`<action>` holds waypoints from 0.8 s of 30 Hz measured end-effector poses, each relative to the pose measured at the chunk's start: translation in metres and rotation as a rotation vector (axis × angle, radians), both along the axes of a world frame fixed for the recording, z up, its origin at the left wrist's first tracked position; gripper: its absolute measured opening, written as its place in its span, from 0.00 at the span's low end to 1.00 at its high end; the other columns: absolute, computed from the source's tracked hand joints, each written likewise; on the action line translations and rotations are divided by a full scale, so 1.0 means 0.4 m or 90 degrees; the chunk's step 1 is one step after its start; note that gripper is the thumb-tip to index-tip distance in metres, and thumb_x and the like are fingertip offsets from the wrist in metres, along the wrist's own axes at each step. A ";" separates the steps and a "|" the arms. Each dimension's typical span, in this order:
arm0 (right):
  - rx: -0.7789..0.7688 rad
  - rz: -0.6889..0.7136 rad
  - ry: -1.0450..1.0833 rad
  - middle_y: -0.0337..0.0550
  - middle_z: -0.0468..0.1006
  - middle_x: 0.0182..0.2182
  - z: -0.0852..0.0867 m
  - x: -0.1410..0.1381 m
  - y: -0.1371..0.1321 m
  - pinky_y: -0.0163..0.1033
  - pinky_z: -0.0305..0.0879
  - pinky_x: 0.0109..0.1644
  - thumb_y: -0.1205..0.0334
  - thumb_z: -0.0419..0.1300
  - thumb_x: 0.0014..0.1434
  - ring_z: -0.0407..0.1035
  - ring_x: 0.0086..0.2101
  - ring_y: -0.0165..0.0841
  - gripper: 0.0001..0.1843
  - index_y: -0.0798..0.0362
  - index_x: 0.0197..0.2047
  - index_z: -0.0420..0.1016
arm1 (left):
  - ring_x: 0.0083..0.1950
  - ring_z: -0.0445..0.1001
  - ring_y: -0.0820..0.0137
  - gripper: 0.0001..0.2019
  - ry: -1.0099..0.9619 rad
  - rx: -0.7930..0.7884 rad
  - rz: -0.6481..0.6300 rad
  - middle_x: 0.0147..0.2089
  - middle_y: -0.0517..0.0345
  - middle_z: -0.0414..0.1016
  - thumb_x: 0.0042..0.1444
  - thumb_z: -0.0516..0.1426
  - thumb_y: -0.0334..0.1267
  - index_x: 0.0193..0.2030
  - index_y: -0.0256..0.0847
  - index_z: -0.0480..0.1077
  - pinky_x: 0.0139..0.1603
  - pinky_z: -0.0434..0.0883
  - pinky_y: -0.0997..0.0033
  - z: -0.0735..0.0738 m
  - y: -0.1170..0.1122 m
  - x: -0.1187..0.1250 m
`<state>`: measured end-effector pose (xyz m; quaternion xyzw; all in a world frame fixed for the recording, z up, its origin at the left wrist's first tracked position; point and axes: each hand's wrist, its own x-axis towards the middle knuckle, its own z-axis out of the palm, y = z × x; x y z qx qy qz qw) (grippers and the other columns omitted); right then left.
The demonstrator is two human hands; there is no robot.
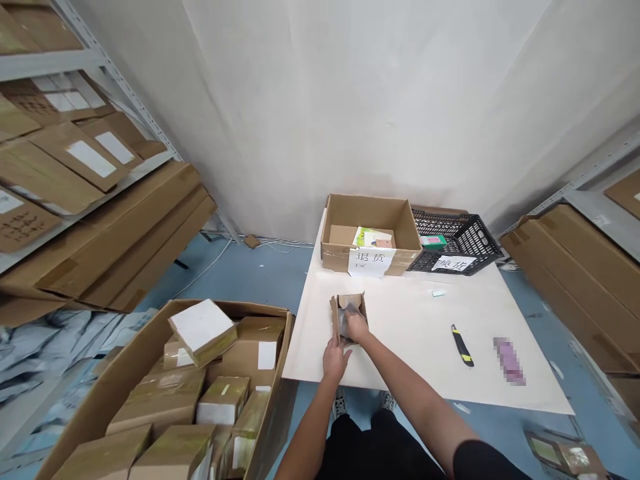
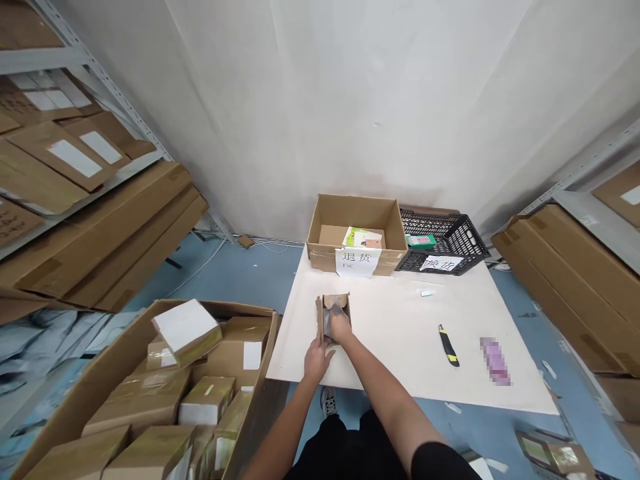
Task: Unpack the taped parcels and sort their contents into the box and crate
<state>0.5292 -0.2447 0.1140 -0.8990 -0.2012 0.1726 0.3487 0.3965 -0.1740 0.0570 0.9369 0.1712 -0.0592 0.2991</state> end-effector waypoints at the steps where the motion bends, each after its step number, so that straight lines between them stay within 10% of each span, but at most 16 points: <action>1: 0.001 0.006 -0.022 0.60 0.79 0.55 0.005 -0.015 -0.030 0.50 0.61 0.68 0.69 0.60 0.55 0.67 0.62 0.51 0.27 0.61 0.59 0.76 | 0.69 0.69 0.50 0.14 -0.009 0.002 -0.004 0.72 0.45 0.66 0.66 0.56 0.40 0.53 0.45 0.79 0.67 0.70 0.50 -0.003 0.004 -0.001; 7: -0.071 0.037 -0.211 0.51 0.55 0.74 0.029 -0.085 -0.280 0.57 0.56 0.72 0.71 0.59 0.56 0.43 0.74 0.51 0.32 0.53 0.64 0.73 | 0.72 0.67 0.58 0.16 -0.110 -0.026 -0.037 0.70 0.59 0.70 0.67 0.52 0.38 0.55 0.55 0.78 0.70 0.69 0.55 0.028 -0.021 0.062; 13: -0.115 -0.136 -0.308 0.47 0.50 0.76 0.149 -0.008 -0.487 0.63 0.56 0.71 0.72 0.62 0.59 0.37 0.75 0.54 0.21 0.50 0.55 0.81 | 0.74 0.63 0.55 0.17 -0.211 -0.059 -0.159 0.75 0.57 0.62 0.69 0.52 0.40 0.57 0.52 0.78 0.72 0.67 0.52 0.165 -0.175 0.223; 18: -0.127 -0.328 -0.392 0.43 0.53 0.75 0.244 0.052 -0.741 0.63 0.51 0.73 0.67 0.60 0.65 0.36 0.75 0.52 0.12 0.48 0.48 0.83 | 0.74 0.63 0.57 0.16 -0.283 -0.079 -0.280 0.77 0.59 0.59 0.70 0.52 0.42 0.58 0.52 0.77 0.74 0.64 0.54 0.275 -0.424 0.412; 24: -0.214 -0.600 -0.421 0.41 0.54 0.75 0.262 0.017 -1.130 0.65 0.51 0.71 0.62 0.61 0.67 0.36 0.74 0.54 0.10 0.45 0.48 0.83 | 0.74 0.62 0.56 0.14 -0.324 -0.117 -0.472 0.77 0.59 0.58 0.69 0.54 0.41 0.54 0.52 0.80 0.75 0.63 0.50 0.351 -0.876 0.553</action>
